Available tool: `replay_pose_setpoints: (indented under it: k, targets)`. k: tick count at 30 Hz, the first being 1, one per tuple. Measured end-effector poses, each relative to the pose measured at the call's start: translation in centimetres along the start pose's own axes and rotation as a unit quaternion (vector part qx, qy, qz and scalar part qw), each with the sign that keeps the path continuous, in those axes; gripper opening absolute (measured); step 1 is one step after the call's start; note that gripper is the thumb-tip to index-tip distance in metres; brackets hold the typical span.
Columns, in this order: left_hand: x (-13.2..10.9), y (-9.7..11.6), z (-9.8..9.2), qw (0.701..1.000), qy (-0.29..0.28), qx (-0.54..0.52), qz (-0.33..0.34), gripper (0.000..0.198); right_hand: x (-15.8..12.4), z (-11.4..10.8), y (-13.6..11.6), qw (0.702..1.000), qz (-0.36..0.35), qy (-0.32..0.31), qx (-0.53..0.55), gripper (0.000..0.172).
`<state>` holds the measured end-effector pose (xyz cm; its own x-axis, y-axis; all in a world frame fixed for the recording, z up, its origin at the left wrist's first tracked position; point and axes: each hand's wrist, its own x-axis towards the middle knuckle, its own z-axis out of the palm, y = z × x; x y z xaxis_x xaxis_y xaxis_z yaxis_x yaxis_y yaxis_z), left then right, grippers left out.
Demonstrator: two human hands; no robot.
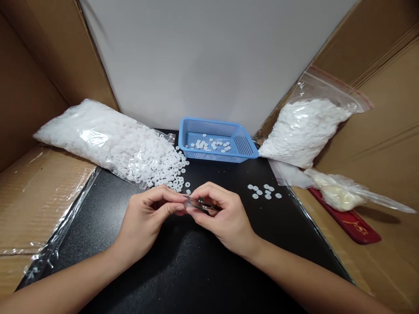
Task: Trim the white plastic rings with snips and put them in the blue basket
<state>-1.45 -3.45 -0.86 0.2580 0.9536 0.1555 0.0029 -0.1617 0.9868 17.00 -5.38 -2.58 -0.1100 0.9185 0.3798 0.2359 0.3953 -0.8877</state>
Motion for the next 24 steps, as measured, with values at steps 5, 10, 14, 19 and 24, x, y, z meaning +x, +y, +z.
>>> replay_pose_setpoints:
  k: [5, 10, 14, 19, 24]
  targets:
    - [0.6, -0.4, -0.2, 0.981, -0.041, -0.139, -0.131, 0.019, 0.6, -1.3, 0.5, 0.986, -0.155, -0.063, -0.013, 0.014]
    - [0.8, -0.9, 0.0, 0.95, -0.094, -0.229, -0.191, 0.048, 0.7, -2.2, 0.6, 0.98, -0.179, -0.069, -0.053, 0.01]
    - [0.5, -1.0, 0.3, 0.935, -0.094, -0.258, -0.223, 0.053, 0.5, -2.6, 0.4, 0.966, -0.216, -0.053, -0.132, 0.01]
    - [0.3, -0.7, 0.6, 0.917, -0.072, -0.289, -0.264, 0.043, 0.7, -2.7, 0.3, 0.94, -0.296, -0.066, -0.156, 0.023]
    - [0.3, -0.5, 0.8, 0.921, -0.058, -0.272, -0.273, 0.038, 0.9, -2.8, 0.1, 0.946, -0.285, -0.084, -0.13, 0.021]
